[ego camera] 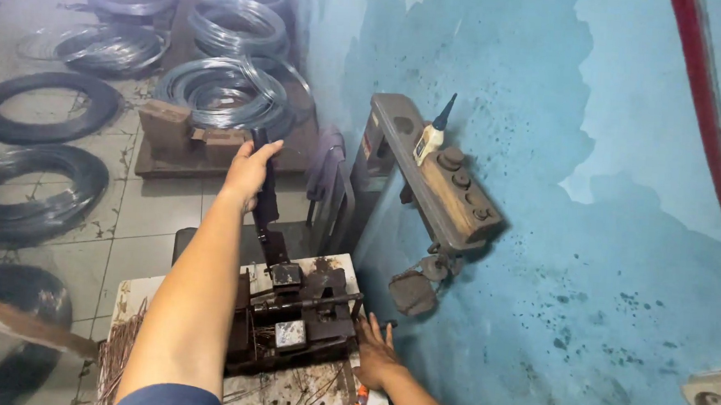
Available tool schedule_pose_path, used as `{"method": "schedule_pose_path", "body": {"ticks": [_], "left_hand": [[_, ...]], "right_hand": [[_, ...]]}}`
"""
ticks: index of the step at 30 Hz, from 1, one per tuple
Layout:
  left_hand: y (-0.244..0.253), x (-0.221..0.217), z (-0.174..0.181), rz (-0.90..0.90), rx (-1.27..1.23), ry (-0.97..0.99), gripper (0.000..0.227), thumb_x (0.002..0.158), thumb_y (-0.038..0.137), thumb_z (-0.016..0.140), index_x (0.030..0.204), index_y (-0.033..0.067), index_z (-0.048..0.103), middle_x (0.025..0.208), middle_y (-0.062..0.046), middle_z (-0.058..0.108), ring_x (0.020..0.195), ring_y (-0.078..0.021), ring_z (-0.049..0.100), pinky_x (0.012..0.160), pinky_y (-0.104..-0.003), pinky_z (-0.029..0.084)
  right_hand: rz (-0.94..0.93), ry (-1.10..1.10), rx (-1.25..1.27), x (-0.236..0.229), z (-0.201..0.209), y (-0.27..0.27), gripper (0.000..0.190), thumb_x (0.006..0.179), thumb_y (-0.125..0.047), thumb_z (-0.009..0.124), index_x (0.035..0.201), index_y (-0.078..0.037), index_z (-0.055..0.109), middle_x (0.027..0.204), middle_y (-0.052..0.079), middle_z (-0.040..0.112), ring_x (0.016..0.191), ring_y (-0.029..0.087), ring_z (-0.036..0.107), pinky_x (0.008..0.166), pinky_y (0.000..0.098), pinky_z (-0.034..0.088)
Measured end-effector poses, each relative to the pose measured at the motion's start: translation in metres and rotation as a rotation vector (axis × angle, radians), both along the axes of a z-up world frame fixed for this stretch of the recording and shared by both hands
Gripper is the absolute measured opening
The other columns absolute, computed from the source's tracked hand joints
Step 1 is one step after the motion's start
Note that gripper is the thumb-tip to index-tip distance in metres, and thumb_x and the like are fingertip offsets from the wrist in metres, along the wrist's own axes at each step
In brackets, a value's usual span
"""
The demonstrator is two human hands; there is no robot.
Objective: Operating a manual wire-processing machine by feeding wire into the mechanism and turning a crank handle to cut or bend it.
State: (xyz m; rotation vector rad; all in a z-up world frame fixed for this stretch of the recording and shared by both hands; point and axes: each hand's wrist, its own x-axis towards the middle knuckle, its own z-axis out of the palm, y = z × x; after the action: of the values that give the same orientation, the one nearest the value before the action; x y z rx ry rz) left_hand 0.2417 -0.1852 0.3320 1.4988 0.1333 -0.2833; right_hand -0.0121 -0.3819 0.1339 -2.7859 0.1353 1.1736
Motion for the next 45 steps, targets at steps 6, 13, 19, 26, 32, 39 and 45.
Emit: {"method": "schedule_pose_path", "body": {"ticks": [6,13,19,26,32,39,45], "left_hand": [[-0.002,-0.014,-0.019,-0.083,-0.097,-0.139,0.025,0.089,0.036,0.074,0.094,0.0138,0.064,0.067,0.000,0.054,0.061,-0.0105,0.058,0.062,-0.025,0.048],[0.015,-0.142,-0.081,-0.289,0.167,-0.783,0.044,0.091,0.016,0.076,0.064,0.0150,0.042,0.062,0.006,0.037,0.062,-0.0077,0.035,0.058,-0.027,0.029],[0.015,-0.232,-0.178,-0.285,0.206,-1.176,0.026,0.086,0.023,0.072,0.066,0.0110,0.060,0.068,-0.007,0.061,0.085,-0.0283,0.069,0.102,-0.049,0.048],[0.021,-0.254,-0.215,-0.331,0.335,-1.296,0.025,0.093,0.026,0.068,0.077,0.0091,0.060,0.081,-0.008,0.060,0.106,-0.0301,0.066,0.112,-0.053,0.042],[0.006,-0.255,-0.237,-0.153,0.308,-1.350,0.025,0.090,0.024,0.068,0.070,0.0113,0.060,0.076,-0.005,0.059,0.095,-0.0279,0.068,0.110,-0.051,0.045],[0.002,-0.252,-0.250,-0.111,0.261,-1.400,0.025,0.090,0.027,0.070,0.071,0.0120,0.062,0.074,-0.004,0.057,0.090,-0.0271,0.068,0.108,-0.049,0.047],[0.001,-0.250,-0.259,-0.162,0.259,-1.417,0.027,0.093,0.029,0.066,0.073,0.0115,0.062,0.075,-0.004,0.055,0.091,-0.0268,0.067,0.108,-0.050,0.046]], "right_hand": [[0.016,0.005,-0.027,0.003,-0.005,-0.006,0.082,0.100,-0.028,0.053,0.161,-0.005,0.002,0.170,0.010,-0.007,0.154,0.027,-0.024,0.122,0.0551,-0.017],[0.201,-0.223,-0.003,-0.012,-0.088,-0.062,0.074,0.091,-0.030,0.064,0.151,-0.003,0.029,0.148,0.013,0.041,0.138,0.034,0.032,0.119,0.0681,-0.005],[0.230,-0.154,0.383,-0.044,0.060,-0.065,0.051,0.094,-0.013,0.060,0.141,0.003,0.048,0.124,0.028,0.065,0.119,0.048,0.059,0.104,0.0594,0.044],[0.274,-0.448,0.329,0.021,0.200,-0.071,0.031,0.088,-0.017,0.069,0.115,-0.003,0.063,0.099,0.026,0.075,0.101,0.047,0.069,0.088,0.0571,0.054],[0.455,-0.985,0.096,0.184,0.058,-0.133,0.026,0.094,-0.035,0.072,0.116,-0.020,0.069,0.100,0.006,0.073,0.099,0.028,0.069,0.090,0.0396,0.053],[0.356,-0.394,0.042,0.128,-0.108,-0.106,0.048,0.088,-0.038,0.072,0.125,-0.009,0.066,0.118,0.019,0.070,0.117,0.038,0.064,0.097,0.0468,0.053],[0.385,0.118,0.289,-0.010,0.056,-0.066,0.049,0.096,-0.036,0.065,0.128,0.001,0.062,0.120,0.028,0.068,0.118,0.046,0.061,0.098,0.0541,0.050]]}}
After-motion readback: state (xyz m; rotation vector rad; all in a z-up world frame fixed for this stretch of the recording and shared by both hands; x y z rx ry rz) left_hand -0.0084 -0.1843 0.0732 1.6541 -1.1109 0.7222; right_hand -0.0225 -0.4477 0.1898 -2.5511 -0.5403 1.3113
